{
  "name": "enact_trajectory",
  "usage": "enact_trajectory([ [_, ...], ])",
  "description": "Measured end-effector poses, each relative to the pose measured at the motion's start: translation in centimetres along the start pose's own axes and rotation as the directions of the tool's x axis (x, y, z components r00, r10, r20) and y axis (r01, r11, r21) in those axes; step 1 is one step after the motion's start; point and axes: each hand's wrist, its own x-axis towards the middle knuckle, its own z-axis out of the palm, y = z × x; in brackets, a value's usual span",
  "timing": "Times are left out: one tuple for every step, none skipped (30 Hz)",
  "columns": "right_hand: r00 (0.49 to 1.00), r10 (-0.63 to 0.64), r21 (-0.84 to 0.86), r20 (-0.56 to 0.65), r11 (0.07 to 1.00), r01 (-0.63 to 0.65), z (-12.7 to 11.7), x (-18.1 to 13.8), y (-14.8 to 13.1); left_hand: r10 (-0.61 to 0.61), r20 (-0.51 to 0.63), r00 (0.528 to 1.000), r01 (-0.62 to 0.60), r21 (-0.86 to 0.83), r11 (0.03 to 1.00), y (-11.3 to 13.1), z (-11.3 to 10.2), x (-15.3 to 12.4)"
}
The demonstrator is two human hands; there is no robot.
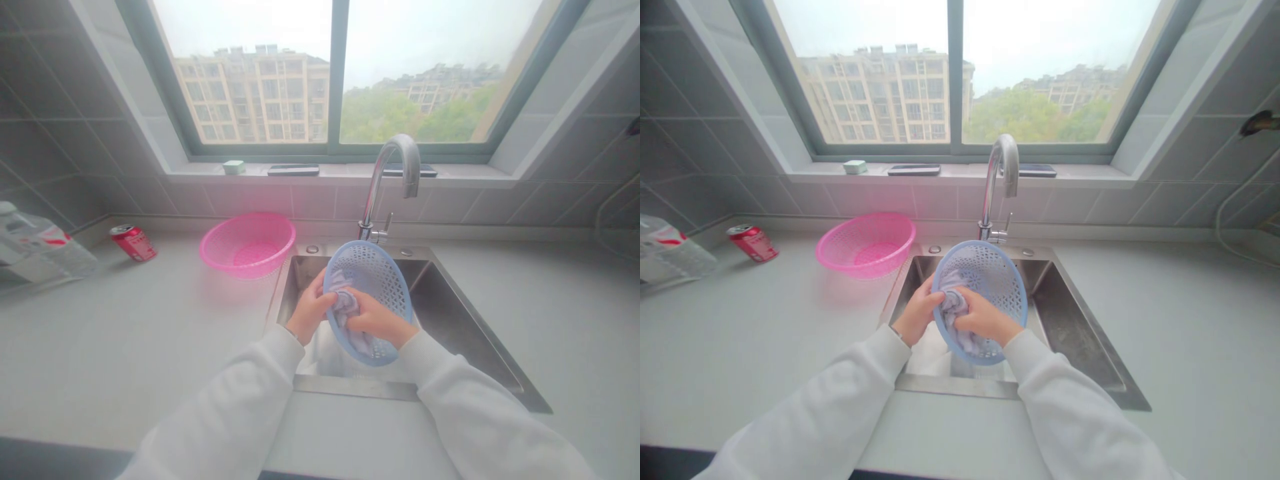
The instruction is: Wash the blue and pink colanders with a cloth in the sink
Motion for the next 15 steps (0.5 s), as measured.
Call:
enact_trajectory([
  [0.998, 0.012, -0.023, 0.064, 1.000, -0.011, -0.2, -0.2, -0.1, -0.004, -0.017, 1.000, 0.004, 0.008, 1.000, 0.1, -0.1, 0.0],
  [0.991, 0.019, -0.048, 0.130, 0.999, -0.013, -0.4, -0.3, -0.1, -0.005, -0.034, 0.999, 0.006, 0.017, 1.000, 0.3, -0.2, 0.0],
  [0.981, 0.028, -0.074, 0.194, 0.997, -0.014, -0.6, -0.5, -0.1, -0.008, -0.048, 0.999, 0.009, 0.027, 1.000, 0.4, -0.2, 0.0],
  [0.968, 0.045, -0.100, 0.246, 0.995, -0.021, -0.8, -0.7, 0.0, -0.013, -0.059, 0.998, 0.015, 0.037, 0.999, 0.6, -0.3, 0.0],
  [0.957, 0.068, -0.121, 0.281, 0.992, -0.035, -0.9, -0.8, 0.1, -0.020, -0.067, 0.998, 0.023, 0.047, 0.999, 0.7, -0.3, 0.1],
  [0.950, 0.095, -0.134, 0.299, 0.989, -0.056, -1.1, -0.9, 0.1, -0.028, -0.071, 0.997, 0.032, 0.057, 0.998, 0.7, -0.3, 0.1],
  [0.947, 0.115, -0.139, 0.300, 0.987, -0.076, -1.1, -1.0, 0.2, -0.035, -0.074, 0.997, 0.040, 0.064, 0.997, 0.6, -0.3, 0.2],
  [0.950, 0.121, -0.133, 0.289, 0.987, -0.085, -1.2, -1.0, 0.3, -0.041, -0.078, 0.996, 0.046, 0.068, 0.997, 0.4, -0.3, 0.3],
  [0.955, 0.116, -0.118, 0.271, 0.989, -0.086, -1.1, -1.0, 0.3, -0.044, -0.084, 0.996, 0.050, 0.068, 0.996, 0.1, -0.4, 0.4],
  [0.963, 0.106, -0.097, 0.249, 0.992, -0.084, -1.0, -1.0, 0.4, -0.039, -0.088, 0.995, 0.045, 0.067, 0.997, -0.2, -0.4, 0.5],
  [0.970, 0.098, -0.070, 0.223, 0.994, -0.084, -0.9, -1.0, 0.4, -0.026, -0.088, 0.996, 0.032, 0.070, 0.997, -0.6, -0.4, 0.6],
  [0.977, 0.097, -0.037, 0.190, 0.995, -0.091, -0.8, -0.9, 0.5, -0.006, -0.081, 0.997, 0.012, 0.082, 0.997, -0.9, -0.5, 0.6],
  [0.983, 0.100, 0.008, 0.153, 0.995, -0.103, -0.6, -0.8, 0.6, 0.020, -0.063, 0.998, -0.013, 0.107, 0.994, -1.2, -0.5, 0.7],
  [0.988, 0.106, 0.067, 0.112, 0.991, -0.114, -0.4, -0.8, 0.7, 0.040, -0.035, 0.999, -0.034, 0.145, 0.989, -1.5, -0.5, 0.7],
  [0.992, 0.111, 0.146, 0.066, 0.982, -0.119, -0.3, -0.7, 0.8, 0.057, 0.000, 0.998, -0.056, 0.191, 0.980, -1.6, -0.4, 0.6],
])
